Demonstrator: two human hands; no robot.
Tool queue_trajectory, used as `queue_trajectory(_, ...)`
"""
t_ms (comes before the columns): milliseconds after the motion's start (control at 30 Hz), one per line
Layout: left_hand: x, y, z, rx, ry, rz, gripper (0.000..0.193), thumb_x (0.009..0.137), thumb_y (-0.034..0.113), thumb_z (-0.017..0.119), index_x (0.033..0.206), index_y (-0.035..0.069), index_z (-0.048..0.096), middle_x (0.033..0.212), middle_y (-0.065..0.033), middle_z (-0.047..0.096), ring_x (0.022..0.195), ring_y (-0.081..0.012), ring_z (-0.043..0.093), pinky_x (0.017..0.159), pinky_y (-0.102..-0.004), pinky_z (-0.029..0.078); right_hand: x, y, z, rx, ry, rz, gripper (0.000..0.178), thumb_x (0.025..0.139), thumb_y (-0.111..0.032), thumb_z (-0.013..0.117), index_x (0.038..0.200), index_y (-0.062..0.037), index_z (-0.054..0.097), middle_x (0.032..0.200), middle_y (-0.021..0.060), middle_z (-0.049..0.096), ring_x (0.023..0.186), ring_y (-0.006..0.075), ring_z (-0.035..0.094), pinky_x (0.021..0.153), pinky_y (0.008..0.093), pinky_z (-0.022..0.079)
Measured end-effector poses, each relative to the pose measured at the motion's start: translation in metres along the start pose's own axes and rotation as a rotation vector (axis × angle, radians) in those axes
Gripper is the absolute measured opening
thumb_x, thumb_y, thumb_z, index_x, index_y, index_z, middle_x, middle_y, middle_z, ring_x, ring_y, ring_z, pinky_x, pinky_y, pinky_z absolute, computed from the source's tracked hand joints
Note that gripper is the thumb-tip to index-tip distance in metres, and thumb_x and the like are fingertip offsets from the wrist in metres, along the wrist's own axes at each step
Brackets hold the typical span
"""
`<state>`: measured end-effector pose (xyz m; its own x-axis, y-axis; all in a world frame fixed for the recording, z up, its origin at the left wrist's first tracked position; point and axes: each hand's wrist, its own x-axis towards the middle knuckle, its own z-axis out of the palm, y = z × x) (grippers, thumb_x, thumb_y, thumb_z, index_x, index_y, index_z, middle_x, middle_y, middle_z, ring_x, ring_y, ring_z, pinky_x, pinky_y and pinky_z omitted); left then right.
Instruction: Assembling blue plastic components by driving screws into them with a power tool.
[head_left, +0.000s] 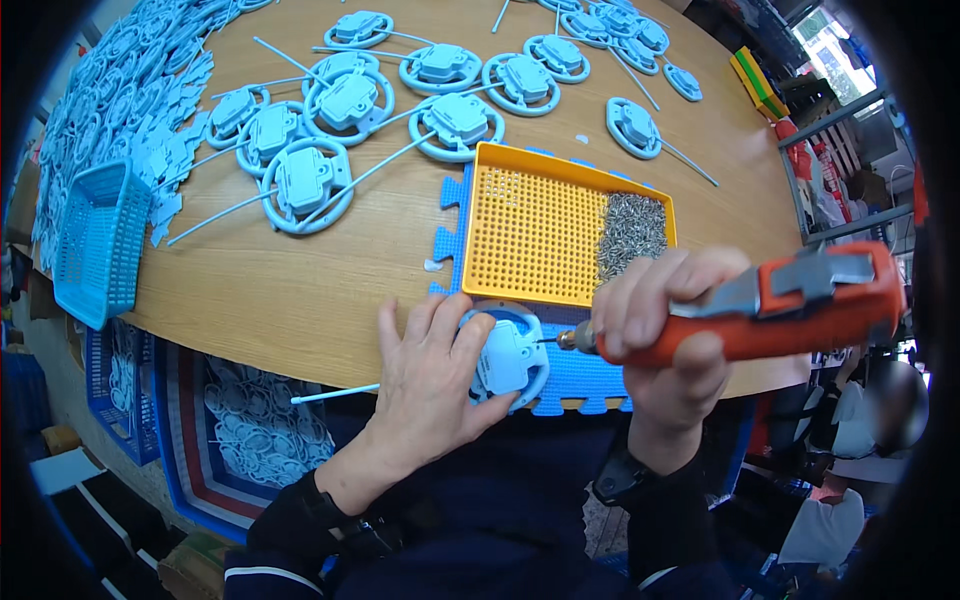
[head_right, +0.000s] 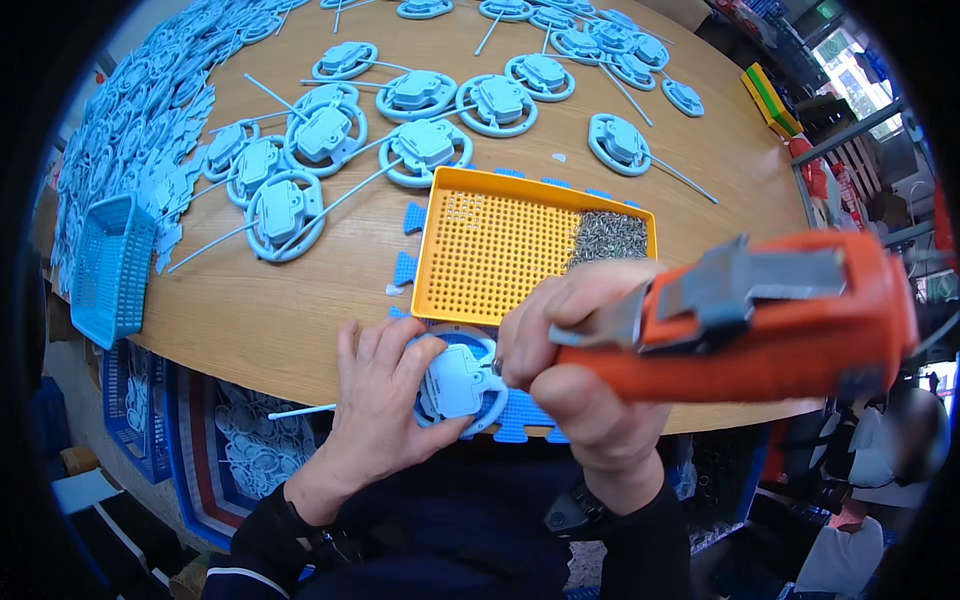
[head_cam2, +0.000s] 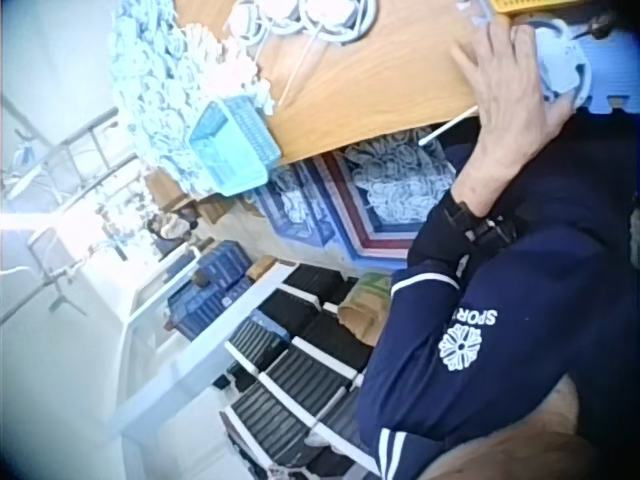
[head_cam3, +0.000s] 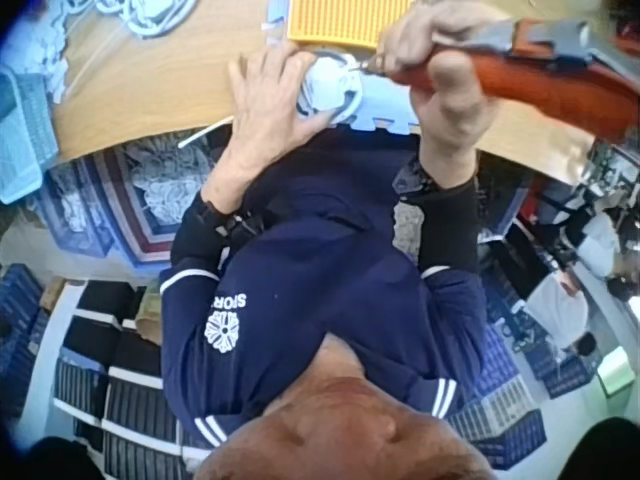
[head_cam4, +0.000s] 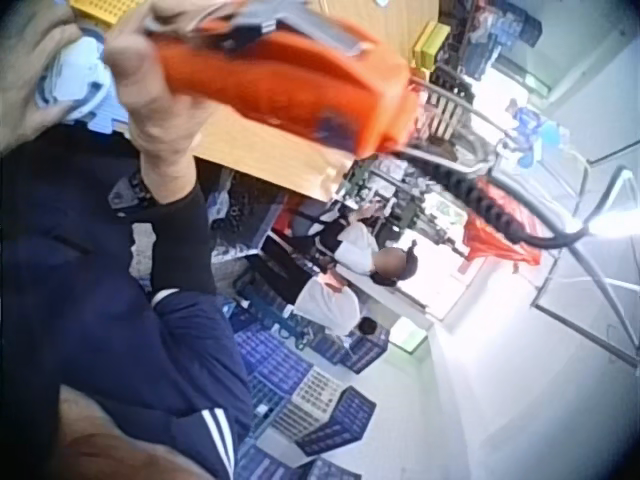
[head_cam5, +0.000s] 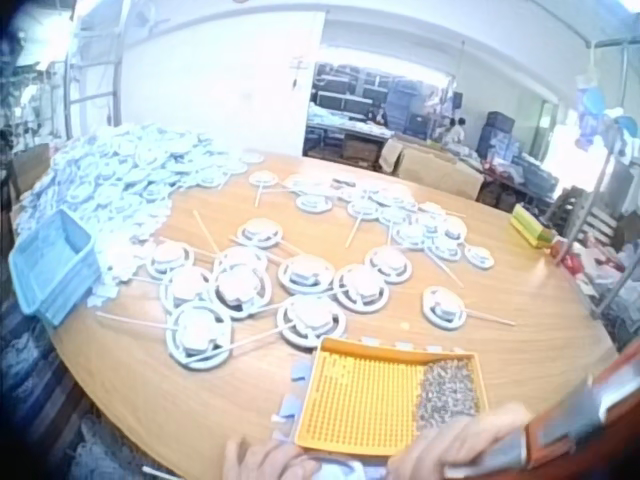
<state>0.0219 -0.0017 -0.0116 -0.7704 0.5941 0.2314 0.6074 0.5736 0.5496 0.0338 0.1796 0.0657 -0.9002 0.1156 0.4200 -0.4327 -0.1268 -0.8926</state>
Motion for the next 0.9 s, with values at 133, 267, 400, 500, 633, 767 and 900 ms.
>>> queue_trajectory(133,-0.002,0.001,0.002,-0.006,0.008,0.007,0.066,0.059,0.034,0.082,0.111,0.006,0.052,0.114,-0.0146,0.047,0.111,-0.0331,0.044,0.096,-0.0508,0.027,-0.015,0.011,0.003,0.022,-0.001,-0.013,0.043,0.085,-0.040,0.070,0.101,-0.0084,0.046,0.071,0.0026,0.052,0.059,0.0141,0.052,0.055,0.0286,0.047)
queue_trajectory(267,-0.002,0.004,0.002,0.017,0.001,0.001,0.066,0.059,0.034,0.082,0.111,0.006,0.052,0.114,-0.0143,0.047,0.113,-0.0335,0.044,0.097,-0.0521,0.027,-0.020,0.011,0.003,0.005,0.023,0.030,0.041,0.085,-0.037,0.070,0.100,-0.0083,0.045,0.071,0.0043,0.053,0.059,0.0153,0.054,0.056,0.0294,0.048)
queue_trajectory(400,-0.002,0.005,0.003,0.015,0.006,-0.003,0.065,0.059,0.034,0.082,0.111,0.006,0.052,0.115,-0.0144,0.046,0.113,-0.0340,0.044,0.098,-0.0534,0.026,-0.022,0.013,0.005,-0.009,0.005,0.006,0.039,0.085,-0.033,0.071,0.099,-0.0077,0.045,0.071,0.0051,0.054,0.059,0.0162,0.054,0.057,0.0302,0.048)
queue_trajectory(500,-0.002,0.004,0.003,0.020,0.000,-0.004,0.065,0.060,0.035,0.082,0.111,0.006,0.052,0.115,-0.0145,0.046,0.114,-0.0347,0.043,0.098,-0.0544,0.026,-0.024,0.014,0.010,0.010,0.027,0.022,0.038,0.084,-0.029,0.073,0.099,-0.0070,0.045,0.071,0.0058,0.054,0.060,0.0168,0.054,0.057,0.0307,0.047)
queue_trajectory(633,0.000,0.003,0.002,0.023,-0.002,0.004,0.065,0.060,0.035,0.082,0.111,0.006,0.052,0.115,-0.0147,0.046,0.114,-0.0352,0.043,0.098,-0.0554,0.025,-0.025,0.017,0.010,0.004,0.027,0.044,0.039,0.083,-0.027,0.073,0.101,-0.0062,0.045,0.071,0.0063,0.054,0.060,0.0172,0.054,0.058,0.0311,0.047)
queue_trajectory(767,-0.003,0.000,-0.003,0.009,-0.004,-0.005,0.066,0.061,0.034,0.081,0.113,0.005,0.053,0.116,-0.0154,0.047,0.117,-0.0337,0.042,0.099,-0.0614,0.023,-0.020,0.016,0.012,-0.019,0.010,0.098,0.041,0.083,-0.030,0.073,0.102,-0.0060,0.046,0.071,0.0060,0.053,0.060,0.0166,0.053,0.056,0.0309,0.045)
queue_trajectory(900,-0.025,-0.007,-0.029,-0.055,-0.026,-0.040,0.067,0.062,0.034,0.080,0.115,0.006,0.053,0.118,-0.0146,0.047,0.118,-0.0336,0.042,0.101,-0.0612,0.022,0.005,0.015,0.010,0.143,0.058,0.024,0.040,0.085,-0.036,0.069,0.103,-0.0074,0.047,0.073,0.0034,0.051,0.062,0.0151,0.051,0.057,0.0301,0.043)
